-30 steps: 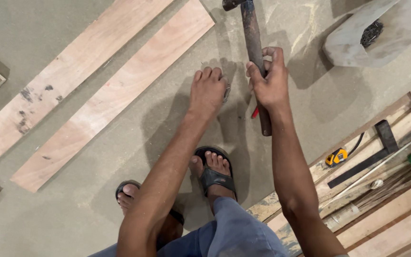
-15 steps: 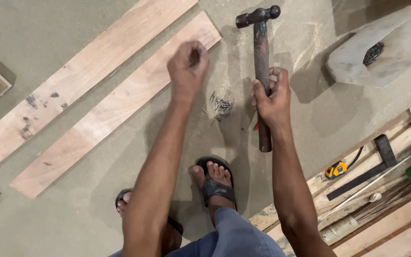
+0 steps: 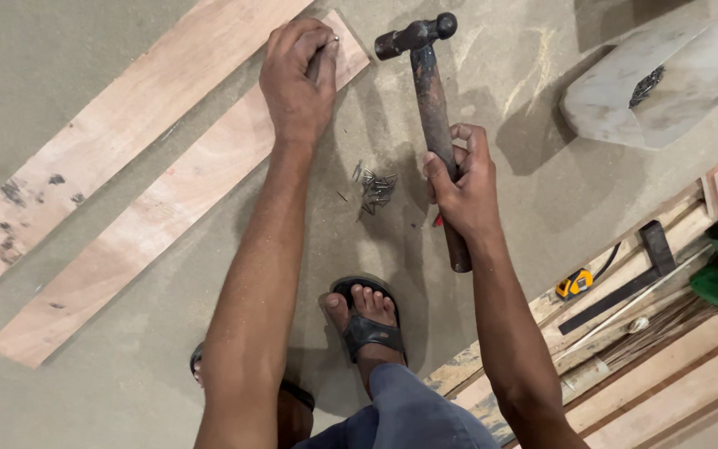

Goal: The person hammers nails into wooden planks on the floor, marks a plank with a pencil, and applies glue to the edges of the planks. The person uses a hammer, pencil, and glue container during the process.

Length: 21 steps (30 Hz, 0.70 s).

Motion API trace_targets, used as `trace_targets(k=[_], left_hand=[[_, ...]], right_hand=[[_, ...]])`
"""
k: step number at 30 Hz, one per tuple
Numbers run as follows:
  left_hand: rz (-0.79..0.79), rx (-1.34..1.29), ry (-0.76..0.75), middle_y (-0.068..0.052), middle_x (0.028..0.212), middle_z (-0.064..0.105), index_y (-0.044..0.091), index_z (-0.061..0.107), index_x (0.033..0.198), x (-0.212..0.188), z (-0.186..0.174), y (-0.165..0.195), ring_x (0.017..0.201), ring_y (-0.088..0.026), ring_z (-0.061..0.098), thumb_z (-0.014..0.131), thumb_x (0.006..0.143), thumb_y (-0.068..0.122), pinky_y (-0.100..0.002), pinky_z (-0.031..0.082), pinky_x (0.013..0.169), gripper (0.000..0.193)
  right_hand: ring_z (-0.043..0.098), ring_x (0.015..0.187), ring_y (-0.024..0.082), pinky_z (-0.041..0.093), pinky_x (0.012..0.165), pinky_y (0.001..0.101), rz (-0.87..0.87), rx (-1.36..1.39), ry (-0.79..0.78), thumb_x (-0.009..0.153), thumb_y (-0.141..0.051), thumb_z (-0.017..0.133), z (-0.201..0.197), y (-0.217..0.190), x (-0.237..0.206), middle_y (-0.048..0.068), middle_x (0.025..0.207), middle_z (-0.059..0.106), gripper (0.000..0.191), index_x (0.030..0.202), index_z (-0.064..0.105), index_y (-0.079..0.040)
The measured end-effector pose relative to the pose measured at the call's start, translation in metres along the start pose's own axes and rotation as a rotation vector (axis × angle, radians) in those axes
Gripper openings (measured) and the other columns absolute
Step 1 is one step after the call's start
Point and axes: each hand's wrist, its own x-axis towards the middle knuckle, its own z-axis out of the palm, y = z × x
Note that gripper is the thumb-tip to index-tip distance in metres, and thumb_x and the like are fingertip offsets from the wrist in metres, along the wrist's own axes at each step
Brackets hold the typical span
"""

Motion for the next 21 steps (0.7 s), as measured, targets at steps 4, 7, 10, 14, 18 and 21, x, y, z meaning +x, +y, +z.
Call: trace_targets(k=[4,7,10,14,18,21], left_hand=[[0.036,0.035,0.002,-0.004,0.109,0.072,0.007,0.074,0.098,0.000,0.001,-0.002,0.105,-0.021,0.068,0.077,0.094,0.008,-0.035,0.058,0.092,0.005],[0.053,0.087,-0.016,-0.003,0.110,0.071,0.007,0.072,0.098,0.000,0.001,-0.001,0.105,-0.021,0.068,0.077,0.094,0.008,-0.035,0.058,0.094,0.006],[0.048,0.126,-0.036,-0.003,0.110,0.070,0.007,0.071,0.097,0.003,0.000,0.003,0.104,-0.022,0.067,0.077,0.090,0.008,-0.035,0.057,0.093,0.009],[0.013,0.106,-0.024,-0.003,0.108,0.070,0.006,0.072,0.096,0.004,-0.003,0.011,0.103,-0.023,0.066,0.079,0.086,0.008,-0.035,0.057,0.090,0.012],[0.015,0.101,-0.009,-0.001,0.109,0.070,0.008,0.072,0.095,0.003,-0.005,0.014,0.104,-0.021,0.066,0.079,0.088,0.008,-0.035,0.058,0.093,0.010],[-0.031,0.100,-0.051,-0.004,0.113,0.069,0.005,0.073,0.102,0.002,-0.006,0.010,0.108,-0.023,0.065,0.078,0.087,0.008,-0.036,0.057,0.092,0.016]], right_hand=[[0.053,0.058,0.006,0.041,0.052,0.0247,-0.033,-0.127,0.015,0.102,-0.005,0.066,0.000,-0.010,-0.001,0.003,0.073,0.063,0.034,0.127,0.042,-0.003],[0.053,0.057,0.010,0.040,0.053,0.0274,-0.140,-0.268,0.037,0.099,-0.003,0.066,0.005,-0.024,-0.001,0.005,0.072,0.062,0.038,0.128,0.042,-0.003],[0.058,0.059,0.016,0.045,0.057,0.0311,-0.288,-0.415,0.054,0.097,0.000,0.068,0.009,-0.042,-0.001,0.008,0.074,0.062,0.052,0.142,0.040,-0.003],[0.064,0.067,0.021,0.053,0.068,0.0381,-0.462,-0.567,0.034,0.099,0.002,0.066,0.010,-0.062,-0.009,0.012,0.081,0.063,0.074,0.164,0.034,-0.014],[0.065,0.070,0.023,0.055,0.067,0.0406,-0.450,-0.634,0.006,0.100,0.002,0.066,0.016,-0.066,-0.010,0.012,0.086,0.064,0.068,0.161,0.042,-0.016],[0.066,0.072,0.026,0.055,0.066,0.0417,-0.434,-0.690,-0.022,0.097,0.001,0.068,0.025,-0.064,0.000,0.014,0.090,0.066,0.071,0.161,0.042,-0.016]])
